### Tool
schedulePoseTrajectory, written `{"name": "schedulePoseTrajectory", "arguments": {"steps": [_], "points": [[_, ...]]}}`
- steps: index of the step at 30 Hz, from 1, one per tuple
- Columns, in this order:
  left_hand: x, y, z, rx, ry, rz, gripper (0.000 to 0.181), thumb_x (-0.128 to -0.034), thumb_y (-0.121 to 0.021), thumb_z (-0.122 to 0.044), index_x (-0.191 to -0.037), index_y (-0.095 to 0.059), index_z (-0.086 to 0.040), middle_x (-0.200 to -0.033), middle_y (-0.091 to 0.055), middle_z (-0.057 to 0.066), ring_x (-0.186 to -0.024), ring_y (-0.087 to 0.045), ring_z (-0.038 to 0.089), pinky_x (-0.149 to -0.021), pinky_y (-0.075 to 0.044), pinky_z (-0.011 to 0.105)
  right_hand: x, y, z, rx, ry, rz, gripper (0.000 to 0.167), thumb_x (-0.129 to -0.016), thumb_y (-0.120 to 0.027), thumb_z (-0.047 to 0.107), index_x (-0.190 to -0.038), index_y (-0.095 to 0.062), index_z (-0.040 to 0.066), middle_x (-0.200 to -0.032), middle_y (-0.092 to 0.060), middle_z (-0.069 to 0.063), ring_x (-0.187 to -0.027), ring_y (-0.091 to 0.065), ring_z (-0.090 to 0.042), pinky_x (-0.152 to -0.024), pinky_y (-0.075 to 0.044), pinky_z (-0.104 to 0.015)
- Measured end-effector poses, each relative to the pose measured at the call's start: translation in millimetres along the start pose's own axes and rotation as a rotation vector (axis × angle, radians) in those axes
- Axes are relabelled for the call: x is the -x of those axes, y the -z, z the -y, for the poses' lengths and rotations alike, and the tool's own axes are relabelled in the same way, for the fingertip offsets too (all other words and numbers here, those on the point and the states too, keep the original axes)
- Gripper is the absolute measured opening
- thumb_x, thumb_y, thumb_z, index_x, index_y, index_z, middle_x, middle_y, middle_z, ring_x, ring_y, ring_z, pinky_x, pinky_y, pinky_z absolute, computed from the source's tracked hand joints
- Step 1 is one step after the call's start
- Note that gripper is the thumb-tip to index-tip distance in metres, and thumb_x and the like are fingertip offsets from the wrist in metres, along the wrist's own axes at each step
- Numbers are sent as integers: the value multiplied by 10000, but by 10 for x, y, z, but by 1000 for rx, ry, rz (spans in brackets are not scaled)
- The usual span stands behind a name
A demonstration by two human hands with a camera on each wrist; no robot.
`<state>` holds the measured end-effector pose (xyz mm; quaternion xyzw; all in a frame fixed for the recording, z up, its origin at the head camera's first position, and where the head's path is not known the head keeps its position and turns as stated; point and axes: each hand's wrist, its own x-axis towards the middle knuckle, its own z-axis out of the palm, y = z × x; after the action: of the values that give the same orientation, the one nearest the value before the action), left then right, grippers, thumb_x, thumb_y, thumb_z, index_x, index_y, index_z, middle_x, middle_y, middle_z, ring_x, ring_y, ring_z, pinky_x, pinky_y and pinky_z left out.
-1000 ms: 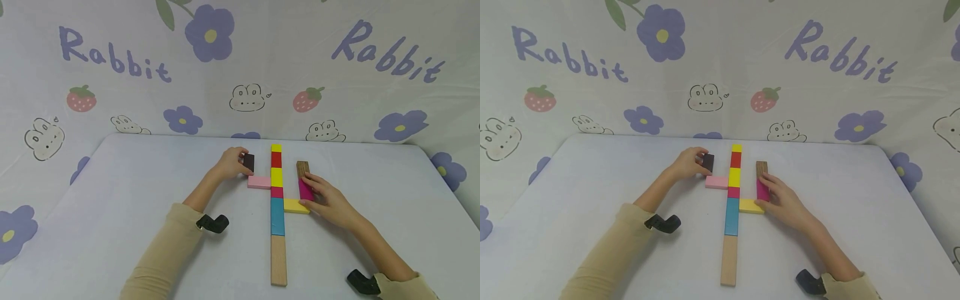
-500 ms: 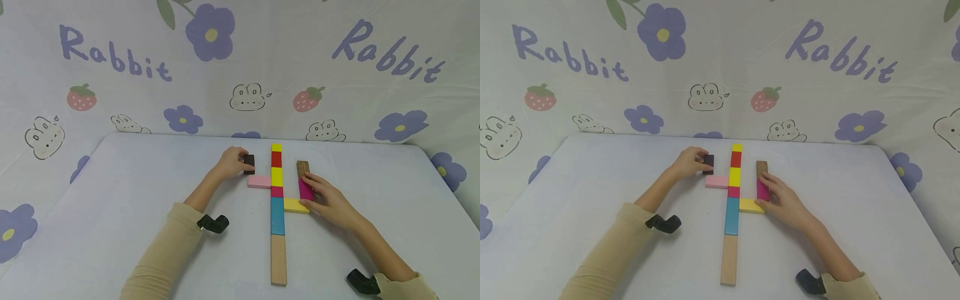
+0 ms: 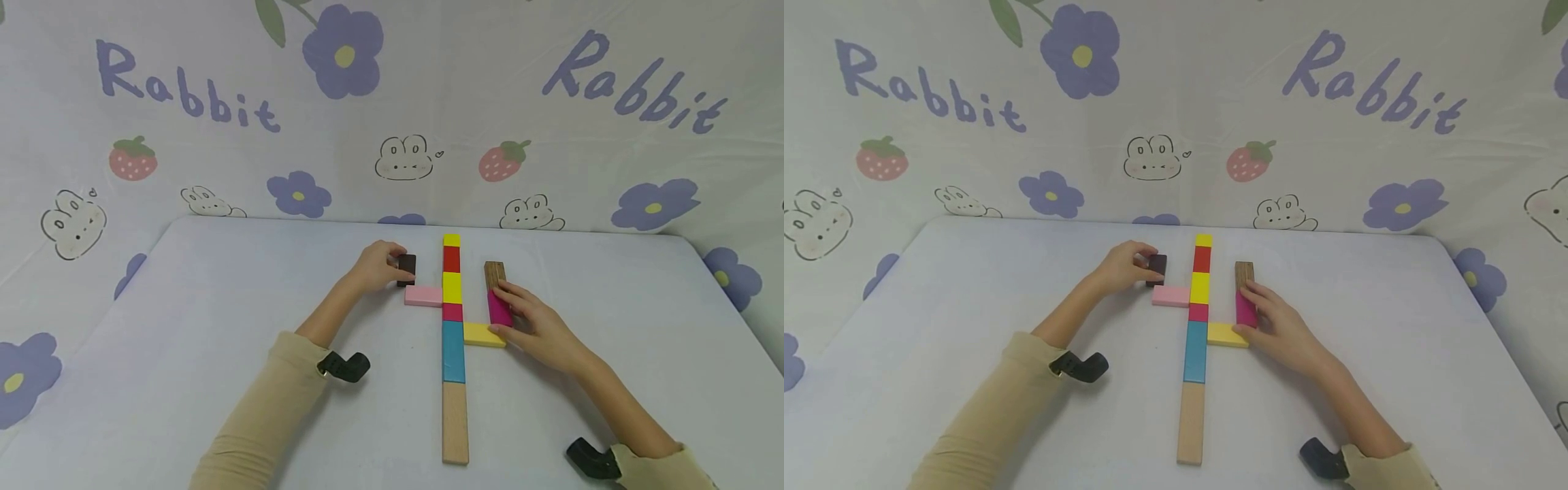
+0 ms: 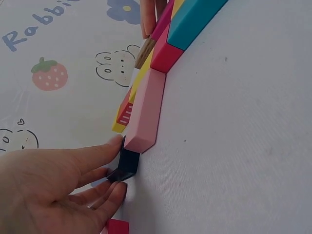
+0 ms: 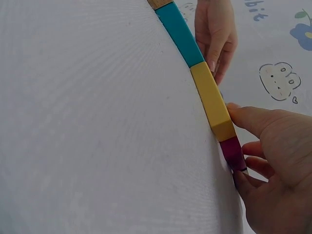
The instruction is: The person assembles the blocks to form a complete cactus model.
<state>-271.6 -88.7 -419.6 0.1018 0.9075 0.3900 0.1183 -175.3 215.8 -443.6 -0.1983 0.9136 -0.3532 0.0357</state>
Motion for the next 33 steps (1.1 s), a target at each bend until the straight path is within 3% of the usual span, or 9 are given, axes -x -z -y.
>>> {"name": "schedulePoseTrajectory", "arguments": {"steps": [26,30,33], "points": [[7,11,13,-8,-22,23,598,-965,-791,-171,-1491,-566,3,-1467,-580,188,-1288,-582,340,-1082,-534,416,-19,10,-16,-2,2,9,710,-973,-758,214,-1565,-454,-34,-1662,-334,-263,-1500,-353,-514,-1088,-481,-600],[29,26,23,4,-40,-16,576,-984,-769,-194,-1493,-571,-12,-1472,-572,187,-1284,-592,340,-1060,-548,417,-15,10,-18,-1,7,7,709,-974,-756,211,-1565,-453,-35,-1661,-337,-264,-1502,-347,-513,-1087,-483,-604],[82,58,46,56,-57,-82,536,-996,-752,-201,-1477,-594,-23,-1475,-566,174,-1284,-600,338,-1019,-561,421,-13,4,-22,2,7,6,707,-975,-754,210,-1567,-452,-32,-1663,-335,-262,-1505,-342,-511,-1086,-484,-602]]}}
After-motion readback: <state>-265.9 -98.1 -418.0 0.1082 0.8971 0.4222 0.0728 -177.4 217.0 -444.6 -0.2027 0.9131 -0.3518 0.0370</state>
